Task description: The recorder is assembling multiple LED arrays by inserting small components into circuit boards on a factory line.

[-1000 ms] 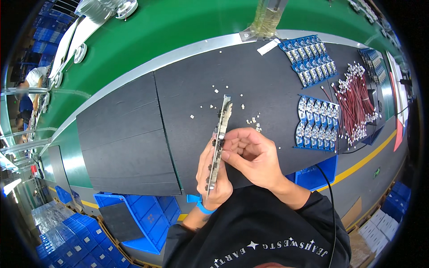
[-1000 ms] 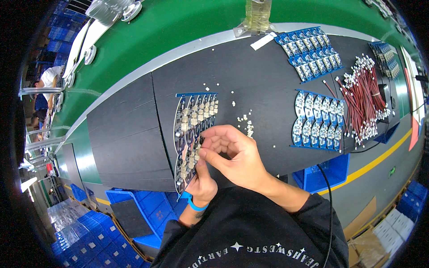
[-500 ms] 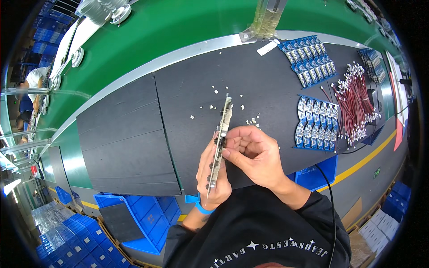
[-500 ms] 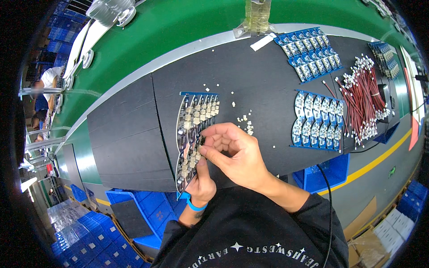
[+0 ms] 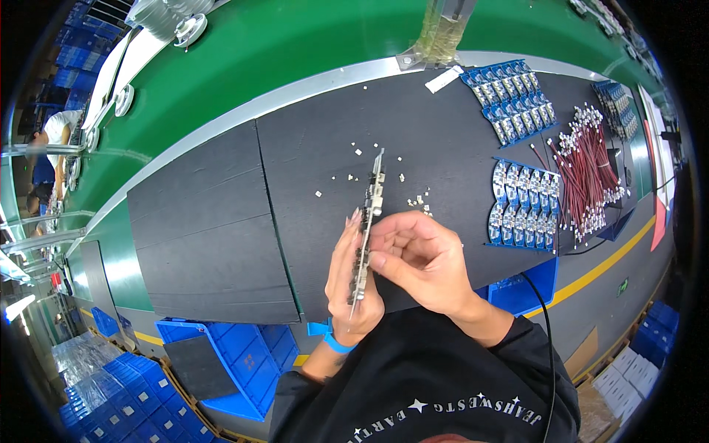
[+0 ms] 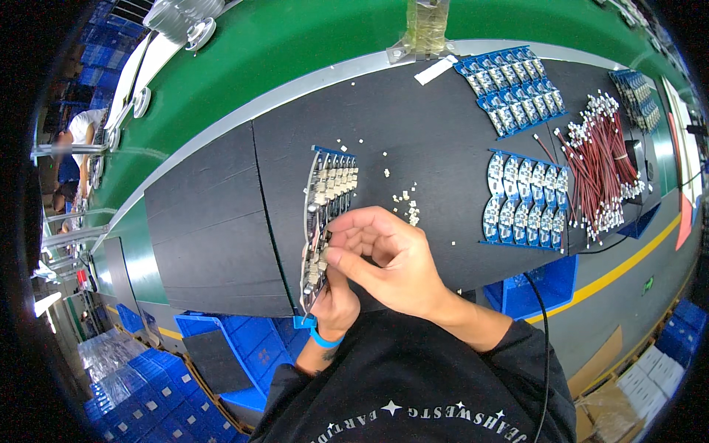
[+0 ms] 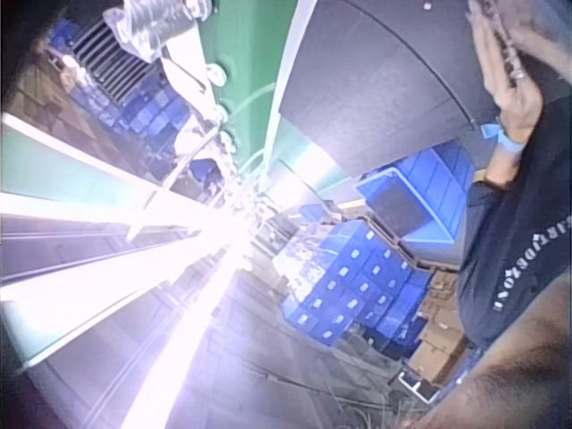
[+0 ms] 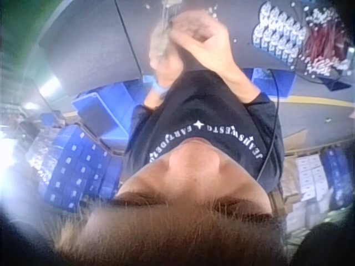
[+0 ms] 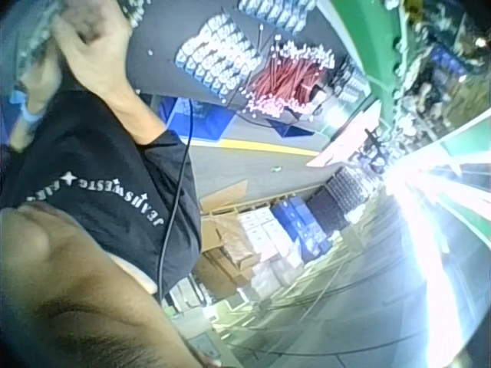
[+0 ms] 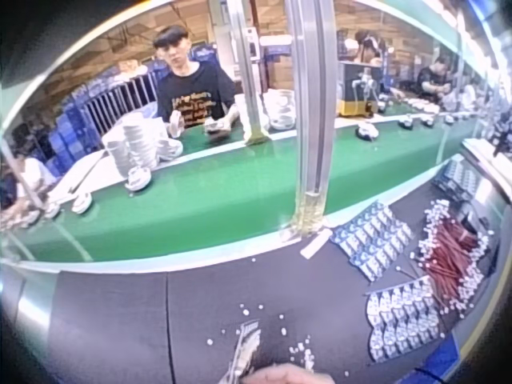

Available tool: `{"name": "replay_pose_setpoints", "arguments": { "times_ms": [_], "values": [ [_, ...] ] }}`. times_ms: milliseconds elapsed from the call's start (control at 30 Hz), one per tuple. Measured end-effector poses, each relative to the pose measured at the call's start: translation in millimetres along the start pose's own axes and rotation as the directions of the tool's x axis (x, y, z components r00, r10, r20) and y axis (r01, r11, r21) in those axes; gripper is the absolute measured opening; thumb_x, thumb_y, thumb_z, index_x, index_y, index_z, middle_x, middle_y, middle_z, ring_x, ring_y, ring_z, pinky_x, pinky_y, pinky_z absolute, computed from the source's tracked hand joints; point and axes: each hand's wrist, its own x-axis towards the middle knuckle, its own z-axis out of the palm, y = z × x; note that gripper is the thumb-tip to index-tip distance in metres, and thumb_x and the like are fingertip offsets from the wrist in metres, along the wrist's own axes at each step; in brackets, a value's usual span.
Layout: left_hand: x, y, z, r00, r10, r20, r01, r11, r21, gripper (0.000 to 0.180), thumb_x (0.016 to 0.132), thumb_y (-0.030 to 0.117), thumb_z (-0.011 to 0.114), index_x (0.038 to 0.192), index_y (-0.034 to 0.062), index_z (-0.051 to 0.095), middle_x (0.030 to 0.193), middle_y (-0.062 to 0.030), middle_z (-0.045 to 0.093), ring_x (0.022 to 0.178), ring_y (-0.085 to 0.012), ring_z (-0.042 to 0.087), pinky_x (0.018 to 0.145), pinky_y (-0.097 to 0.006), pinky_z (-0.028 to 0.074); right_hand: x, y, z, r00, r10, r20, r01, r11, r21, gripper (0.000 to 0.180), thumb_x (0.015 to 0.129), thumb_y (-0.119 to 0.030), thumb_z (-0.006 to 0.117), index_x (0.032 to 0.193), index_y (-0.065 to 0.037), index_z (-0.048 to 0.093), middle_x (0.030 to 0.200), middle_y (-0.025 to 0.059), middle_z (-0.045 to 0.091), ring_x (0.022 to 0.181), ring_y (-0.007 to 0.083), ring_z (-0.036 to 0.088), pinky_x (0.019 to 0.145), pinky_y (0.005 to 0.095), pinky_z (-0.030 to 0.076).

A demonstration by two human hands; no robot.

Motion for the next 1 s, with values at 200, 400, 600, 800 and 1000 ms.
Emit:
{"name": "replay_pose_setpoints", "arguments": {
  "times_ms": [200, 400, 600, 800, 1000],
  "values": [
    [3, 4, 1, 1.000, -0.010, -0.001, 0.010, 1.000, -0.008, 0.034, 0.086, -0.013, 0.045, 0.120, -0.0116, 0.051, 0.123, -0.0292, 0.053, 0.117, -0.0457, 0.051, 0.100, -0.053, 0.040, 0, -1, 1, 1.000, 0.018, 0.001, -0.018, 1.000, -0.022, 0.029, 0.084, 0.008, 0.063, 0.111, 0.005, 0.053, 0.094, 0.0079, 0.062, 0.087, 0.0107, 0.061, 0.079, 0.0235, 0.051],
    [1, 1, 1, 1.000, -0.002, -0.007, 0.002, 0.999, -0.034, 0.036, 0.086, -0.013, 0.044, 0.121, -0.0116, 0.049, 0.123, -0.0297, 0.052, 0.117, -0.0457, 0.051, 0.100, -0.053, 0.040, 5, -2, 1, 1.000, 0.011, -0.009, -0.011, 1.000, 0.021, 0.029, 0.084, 0.009, 0.063, 0.110, 0.005, 0.053, 0.093, 0.0080, 0.062, 0.088, 0.0111, 0.061, 0.080, 0.0243, 0.051],
    [3, -1, -1, 1.000, -0.008, 0.009, 0.008, 1.000, 0.018, 0.037, 0.087, -0.009, 0.045, 0.124, -0.0109, 0.048, 0.124, -0.0301, 0.052, 0.117, -0.0444, 0.051, 0.101, -0.054, 0.038, 1, -10, 3, 1.000, -0.001, -0.021, 0.002, 0.999, 0.037, 0.028, 0.082, 0.008, 0.065, 0.108, 0.006, 0.054, 0.091, 0.0077, 0.063, 0.084, 0.0108, 0.061, 0.076, 0.0237, 0.051],
    [0, -4, 1, 1.000, -0.006, 0.016, 0.006, 1.000, 0.008, 0.038, 0.088, -0.003, 0.048, 0.125, -0.0104, 0.047, 0.123, -0.0298, 0.052, 0.117, -0.0453, 0.051, 0.101, -0.059, 0.035, -2, -13, 6, 0.998, -0.036, 0.056, 0.034, 0.999, 0.023, 0.029, 0.083, 0.008, 0.064, 0.110, 0.006, 0.053, 0.093, 0.0091, 0.063, 0.086, 0.0119, 0.062, 0.078, 0.0246, 0.052],
    [1, -6, 2, 1.000, 0.002, 0.011, -0.001, 1.000, -0.012, 0.037, 0.087, -0.005, 0.048, 0.124, -0.0107, 0.048, 0.123, -0.0296, 0.052, 0.117, -0.0457, 0.051, 0.101, -0.060, 0.035, 1, -11, 7, 0.998, -0.066, -0.006, 0.066, 0.998, 0.025, 0.030, 0.083, 0.008, 0.064, 0.111, 0.006, 0.053, 0.091, 0.0077, 0.063, 0.084, 0.0109, 0.062, 0.077, 0.0241, 0.051]
  ]
}}
